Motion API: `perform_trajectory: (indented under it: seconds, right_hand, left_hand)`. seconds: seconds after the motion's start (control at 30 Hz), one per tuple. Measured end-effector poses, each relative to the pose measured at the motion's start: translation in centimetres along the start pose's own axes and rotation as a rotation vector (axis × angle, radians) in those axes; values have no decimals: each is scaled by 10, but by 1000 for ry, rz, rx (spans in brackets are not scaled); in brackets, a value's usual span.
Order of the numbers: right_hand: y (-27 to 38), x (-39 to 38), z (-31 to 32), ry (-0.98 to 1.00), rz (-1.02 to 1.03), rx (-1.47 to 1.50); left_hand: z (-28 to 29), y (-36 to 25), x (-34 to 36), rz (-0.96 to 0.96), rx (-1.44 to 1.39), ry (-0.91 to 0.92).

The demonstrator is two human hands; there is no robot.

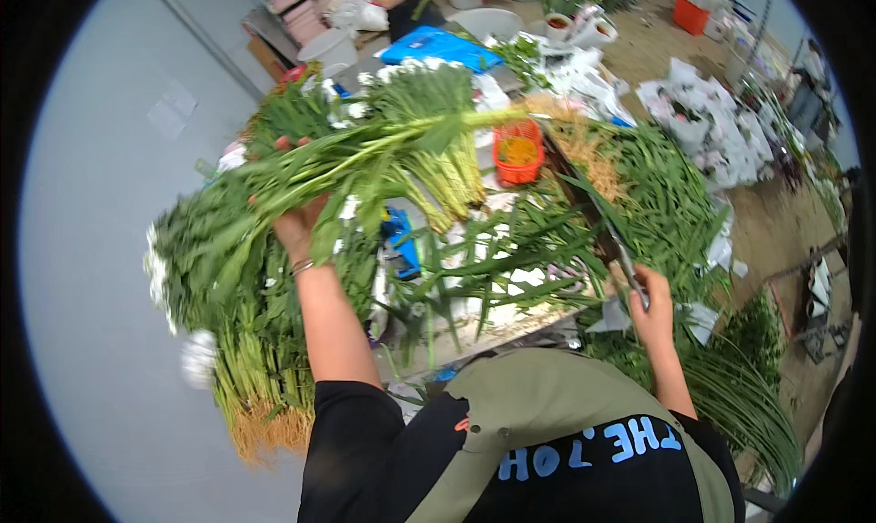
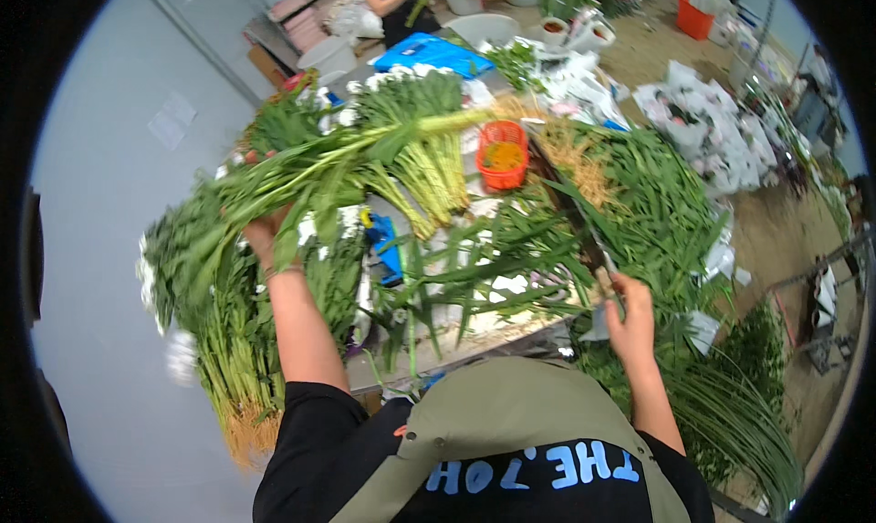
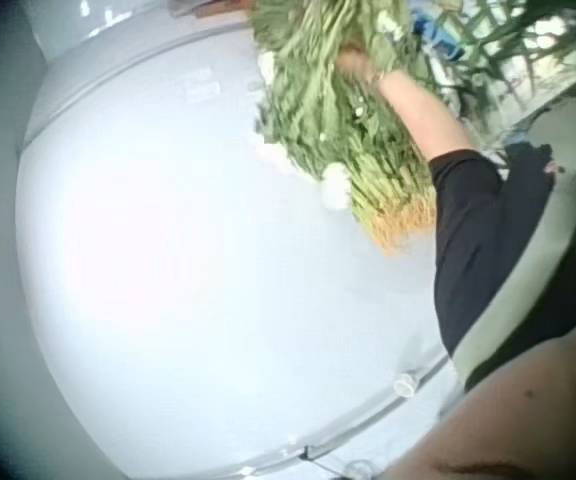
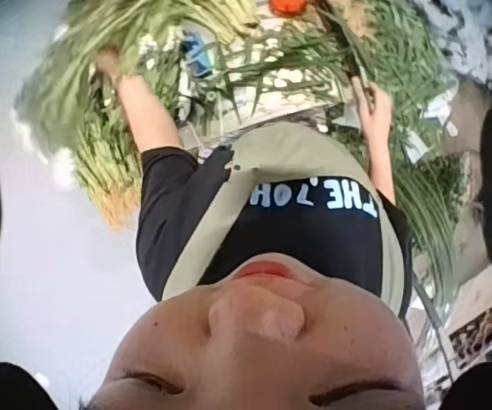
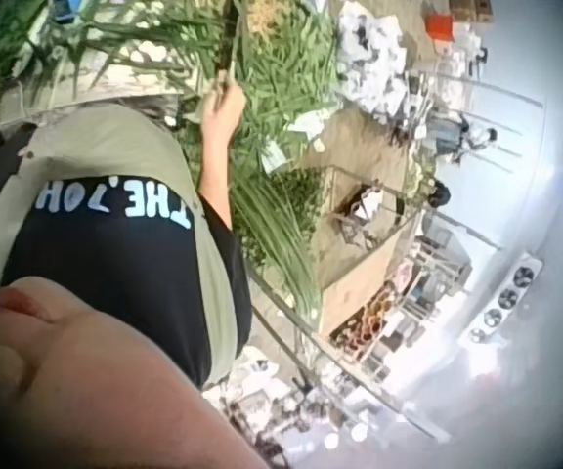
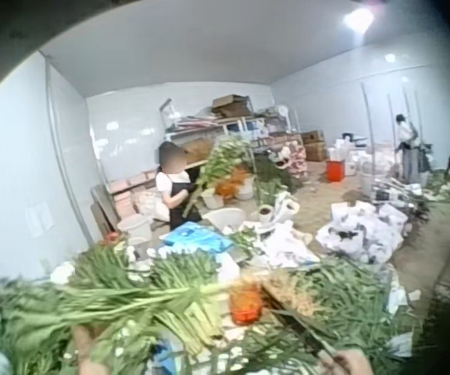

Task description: The person trims long green stems and leafy foliage with a knife, removes lower leaves, and bundles the stems with rubber bands. They also handle wrapped pink roses, unwrapping and rewrapping them. The work occurs at a cluttered table with other flowers and supplies.

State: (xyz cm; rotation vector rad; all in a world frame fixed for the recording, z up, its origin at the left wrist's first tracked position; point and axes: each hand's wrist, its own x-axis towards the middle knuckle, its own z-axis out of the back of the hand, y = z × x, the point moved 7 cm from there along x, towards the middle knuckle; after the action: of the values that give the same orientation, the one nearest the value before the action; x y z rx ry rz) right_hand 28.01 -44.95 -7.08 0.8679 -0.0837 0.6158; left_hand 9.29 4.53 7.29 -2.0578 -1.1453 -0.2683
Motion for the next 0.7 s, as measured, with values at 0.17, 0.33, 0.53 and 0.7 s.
perform_trajectory:
  seconds: [0.17, 0.33, 0.53, 0.7]
  right_hand:
    - [-163, -67, 30, 264, -404, -435]
    - [-229, -148, -1, 578, -971, 316]
    - [-164, -119, 39, 365, -699, -42]
    - [-26, -18, 133, 34, -354, -110]
  left_hand:
    - [73, 8, -72, 31, -69, -210]
    - [97, 33, -159, 103, -317, -417]
    - [160, 25, -258, 165, 140, -795]
    - [113, 56, -241, 299, 171, -469]
